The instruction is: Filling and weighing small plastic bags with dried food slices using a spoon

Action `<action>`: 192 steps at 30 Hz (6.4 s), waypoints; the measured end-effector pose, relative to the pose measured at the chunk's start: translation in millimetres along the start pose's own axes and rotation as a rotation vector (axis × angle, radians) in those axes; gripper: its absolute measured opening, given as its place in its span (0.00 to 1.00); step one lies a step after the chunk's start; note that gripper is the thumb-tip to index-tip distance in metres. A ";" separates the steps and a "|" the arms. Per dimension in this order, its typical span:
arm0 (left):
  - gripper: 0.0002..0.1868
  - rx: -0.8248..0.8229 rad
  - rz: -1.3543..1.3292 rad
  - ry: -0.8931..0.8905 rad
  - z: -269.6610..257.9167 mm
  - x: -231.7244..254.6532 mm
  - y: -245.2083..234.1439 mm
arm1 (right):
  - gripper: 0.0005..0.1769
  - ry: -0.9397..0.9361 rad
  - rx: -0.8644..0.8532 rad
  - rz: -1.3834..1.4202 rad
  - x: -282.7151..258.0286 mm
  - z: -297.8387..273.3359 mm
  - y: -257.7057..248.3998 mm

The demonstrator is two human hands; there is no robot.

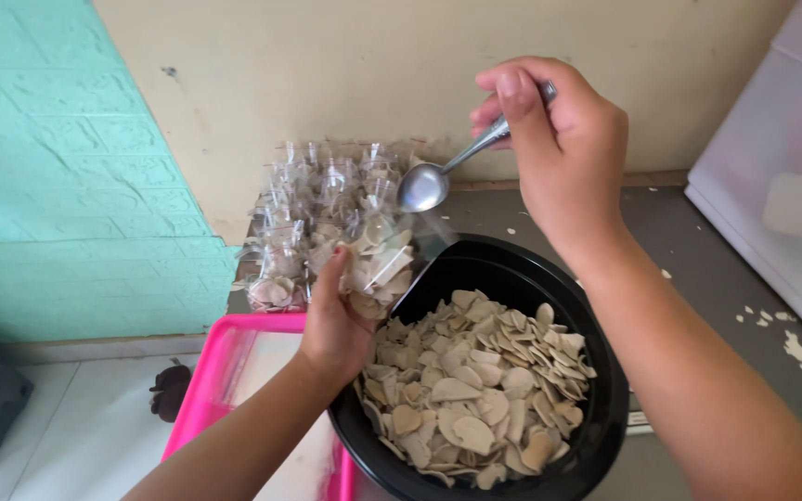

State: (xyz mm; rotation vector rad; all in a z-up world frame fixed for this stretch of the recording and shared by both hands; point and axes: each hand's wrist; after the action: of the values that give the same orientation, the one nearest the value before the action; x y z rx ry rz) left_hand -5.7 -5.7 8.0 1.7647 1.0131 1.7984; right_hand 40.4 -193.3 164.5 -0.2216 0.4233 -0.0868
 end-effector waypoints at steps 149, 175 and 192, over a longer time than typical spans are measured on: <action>0.28 0.169 0.142 -0.267 -41.3 29.2 19.1 | 0.10 0.795 -0.521 -0.861 21.9 -47.4 -146.9; 0.18 0.054 0.175 -0.194 -20.6 9.3 -42.7 | 0.25 1.543 -0.312 -0.675 50.8 -166.2 -191.4; 0.19 0.016 0.129 -0.173 -24.0 10.2 -39.2 | 0.22 1.523 -0.347 -0.727 52.3 -184.7 -208.3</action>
State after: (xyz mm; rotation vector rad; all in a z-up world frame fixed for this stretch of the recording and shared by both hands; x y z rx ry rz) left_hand -37.6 22.2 -12.5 1.9972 0.8649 1.6800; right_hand 3.2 -438.6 27.8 -0.6350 1.8668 -0.9362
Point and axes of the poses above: each hand's wrist, its own z-axis towards the middle knuckle, its own y-axis out of the palm, x = y × z, and after that the axes turned 4 degrees about z, right-handed
